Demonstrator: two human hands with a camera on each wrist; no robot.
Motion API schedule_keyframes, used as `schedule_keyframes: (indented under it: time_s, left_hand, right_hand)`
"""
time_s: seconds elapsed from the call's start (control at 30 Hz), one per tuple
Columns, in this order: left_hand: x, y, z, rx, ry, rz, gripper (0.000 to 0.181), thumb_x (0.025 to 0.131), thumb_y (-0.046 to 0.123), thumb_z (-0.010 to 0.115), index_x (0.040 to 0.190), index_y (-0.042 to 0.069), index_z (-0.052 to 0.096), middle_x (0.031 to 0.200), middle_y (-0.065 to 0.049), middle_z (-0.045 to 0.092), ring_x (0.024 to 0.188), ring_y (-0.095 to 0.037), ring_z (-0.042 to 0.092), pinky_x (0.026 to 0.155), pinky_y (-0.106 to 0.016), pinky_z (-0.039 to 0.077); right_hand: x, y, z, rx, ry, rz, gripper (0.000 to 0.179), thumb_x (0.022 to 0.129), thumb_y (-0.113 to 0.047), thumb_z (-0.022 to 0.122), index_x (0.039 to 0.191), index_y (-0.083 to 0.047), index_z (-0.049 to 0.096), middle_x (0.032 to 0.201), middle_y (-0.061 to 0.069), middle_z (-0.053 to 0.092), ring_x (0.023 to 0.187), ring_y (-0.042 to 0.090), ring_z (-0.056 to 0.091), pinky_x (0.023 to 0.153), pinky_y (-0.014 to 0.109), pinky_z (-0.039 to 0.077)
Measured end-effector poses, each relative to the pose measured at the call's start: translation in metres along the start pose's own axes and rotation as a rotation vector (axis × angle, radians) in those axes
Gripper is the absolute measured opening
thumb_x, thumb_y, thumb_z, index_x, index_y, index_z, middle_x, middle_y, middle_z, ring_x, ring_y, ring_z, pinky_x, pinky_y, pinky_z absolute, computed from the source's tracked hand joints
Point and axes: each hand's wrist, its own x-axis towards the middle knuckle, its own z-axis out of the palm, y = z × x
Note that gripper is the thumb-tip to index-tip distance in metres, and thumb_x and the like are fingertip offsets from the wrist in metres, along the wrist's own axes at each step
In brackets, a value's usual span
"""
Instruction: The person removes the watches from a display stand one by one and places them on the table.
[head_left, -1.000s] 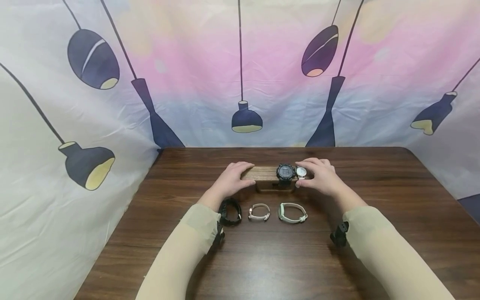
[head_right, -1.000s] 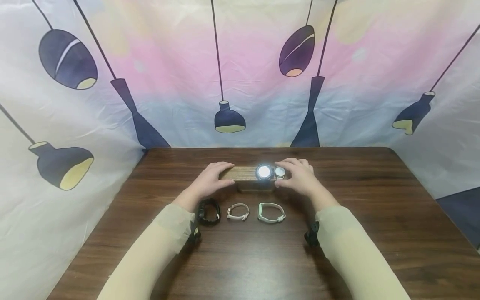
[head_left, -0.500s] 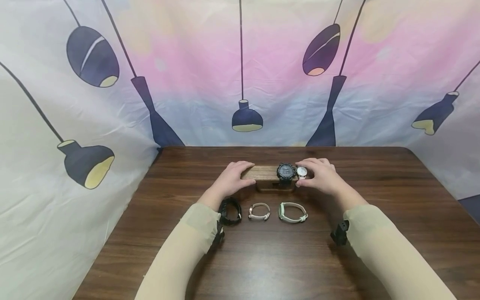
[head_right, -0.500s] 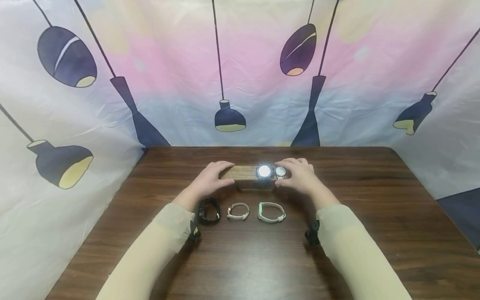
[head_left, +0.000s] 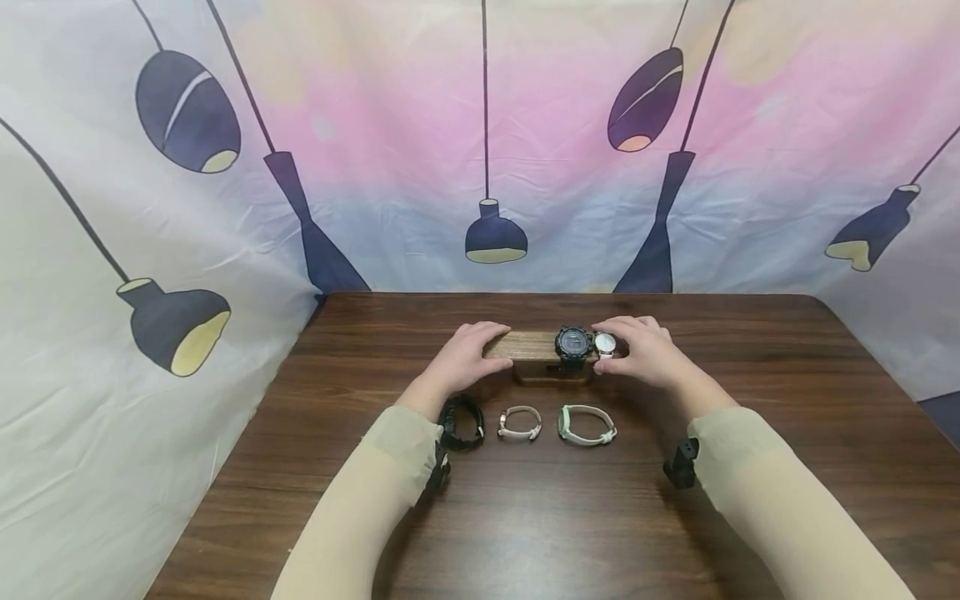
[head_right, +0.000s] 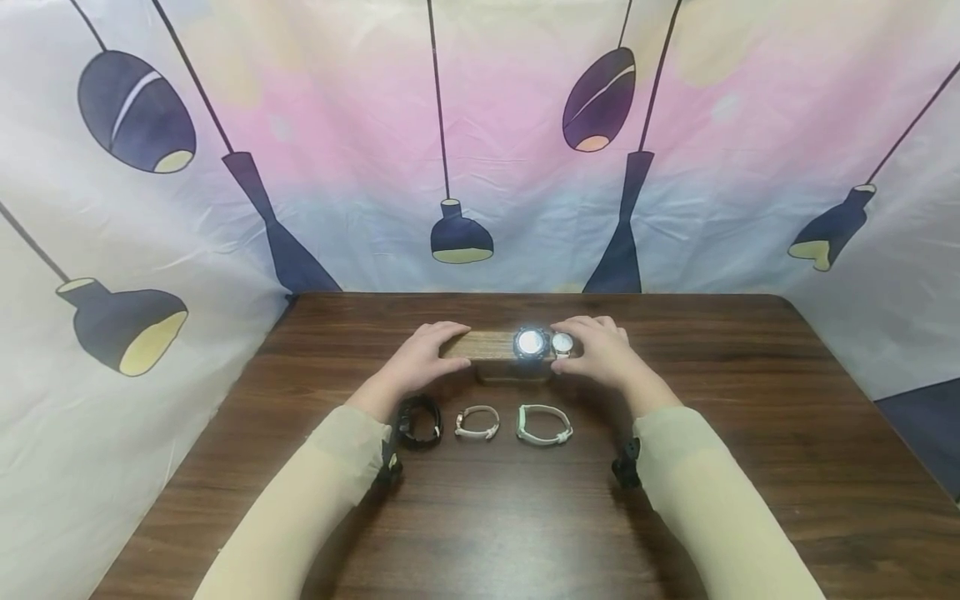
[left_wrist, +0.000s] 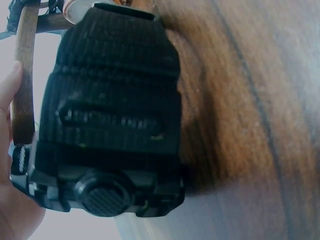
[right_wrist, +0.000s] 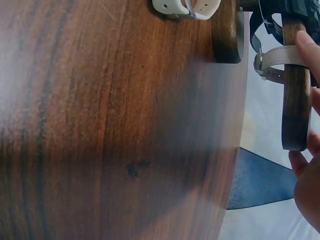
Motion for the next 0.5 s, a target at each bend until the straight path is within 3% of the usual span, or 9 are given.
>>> schedule_keyframes:
  time_s: [0.5]
  left_hand:
    - [-0.0007,-0.0004,0.0002,-0.024,-0.007,-0.006,0.057,0.087,0.037,0.066,0.136,0.013,0.050,0.138,-0.003,0.047,0.126,-0.025,0.039,0.103,-0.041,0.032]
  right_hand:
    - [0.0034,0.0031,0.0022,0.019,-0.044,0.004,0.064,0.079,-0.034,0.075,0.133,-0.011,0.052,0.132,0.017,0.051,0.114,0.041,0.041,0.088,0.059,0.030]
